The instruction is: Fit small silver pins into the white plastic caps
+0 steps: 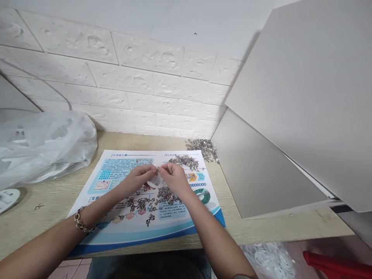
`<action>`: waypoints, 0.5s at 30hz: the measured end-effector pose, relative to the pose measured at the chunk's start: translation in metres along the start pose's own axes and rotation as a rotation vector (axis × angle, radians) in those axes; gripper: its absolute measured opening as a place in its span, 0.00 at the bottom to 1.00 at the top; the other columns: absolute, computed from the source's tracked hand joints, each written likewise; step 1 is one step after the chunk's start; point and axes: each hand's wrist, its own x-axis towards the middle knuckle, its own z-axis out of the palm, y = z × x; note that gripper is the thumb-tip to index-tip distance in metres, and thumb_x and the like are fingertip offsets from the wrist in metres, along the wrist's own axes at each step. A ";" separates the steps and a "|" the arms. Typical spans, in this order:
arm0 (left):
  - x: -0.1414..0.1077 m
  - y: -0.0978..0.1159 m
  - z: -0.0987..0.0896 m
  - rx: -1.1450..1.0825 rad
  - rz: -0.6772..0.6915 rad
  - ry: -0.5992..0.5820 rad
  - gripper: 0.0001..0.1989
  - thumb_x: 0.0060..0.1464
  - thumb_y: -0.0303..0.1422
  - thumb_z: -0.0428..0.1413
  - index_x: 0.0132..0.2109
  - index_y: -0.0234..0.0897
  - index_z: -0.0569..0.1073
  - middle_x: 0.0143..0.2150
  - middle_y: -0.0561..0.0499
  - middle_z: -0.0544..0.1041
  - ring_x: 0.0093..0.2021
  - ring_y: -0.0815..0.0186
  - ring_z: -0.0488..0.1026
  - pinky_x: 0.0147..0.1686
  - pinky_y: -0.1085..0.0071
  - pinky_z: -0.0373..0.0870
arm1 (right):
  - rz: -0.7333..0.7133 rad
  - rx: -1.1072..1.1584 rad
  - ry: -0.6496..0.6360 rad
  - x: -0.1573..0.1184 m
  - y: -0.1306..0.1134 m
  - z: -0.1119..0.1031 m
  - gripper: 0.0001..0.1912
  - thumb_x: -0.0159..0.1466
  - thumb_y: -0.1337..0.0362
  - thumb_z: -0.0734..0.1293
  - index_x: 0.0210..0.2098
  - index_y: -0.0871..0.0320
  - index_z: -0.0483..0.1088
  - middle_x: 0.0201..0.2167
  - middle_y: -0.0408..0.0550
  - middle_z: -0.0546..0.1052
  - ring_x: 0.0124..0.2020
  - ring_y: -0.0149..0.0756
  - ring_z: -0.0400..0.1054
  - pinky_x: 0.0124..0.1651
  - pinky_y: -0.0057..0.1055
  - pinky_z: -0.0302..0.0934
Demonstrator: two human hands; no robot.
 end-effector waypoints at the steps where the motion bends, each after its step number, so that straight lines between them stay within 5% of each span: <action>1: 0.000 0.000 0.000 0.001 0.000 0.002 0.12 0.54 0.39 0.47 0.31 0.34 0.66 0.26 0.52 0.68 0.23 0.72 0.69 0.20 0.78 0.65 | -0.001 0.008 -0.011 0.000 0.000 0.000 0.09 0.55 0.60 0.61 0.26 0.60 0.66 0.19 0.41 0.65 0.20 0.25 0.57 0.22 0.23 0.51; 15: 0.000 -0.003 -0.001 -0.002 0.019 -0.008 0.12 0.54 0.37 0.47 0.30 0.33 0.66 0.27 0.52 0.67 0.25 0.72 0.69 0.21 0.78 0.66 | -0.081 -0.132 0.033 0.000 0.007 0.002 0.08 0.55 0.61 0.60 0.25 0.59 0.65 0.17 0.39 0.58 0.19 0.25 0.51 0.21 0.24 0.46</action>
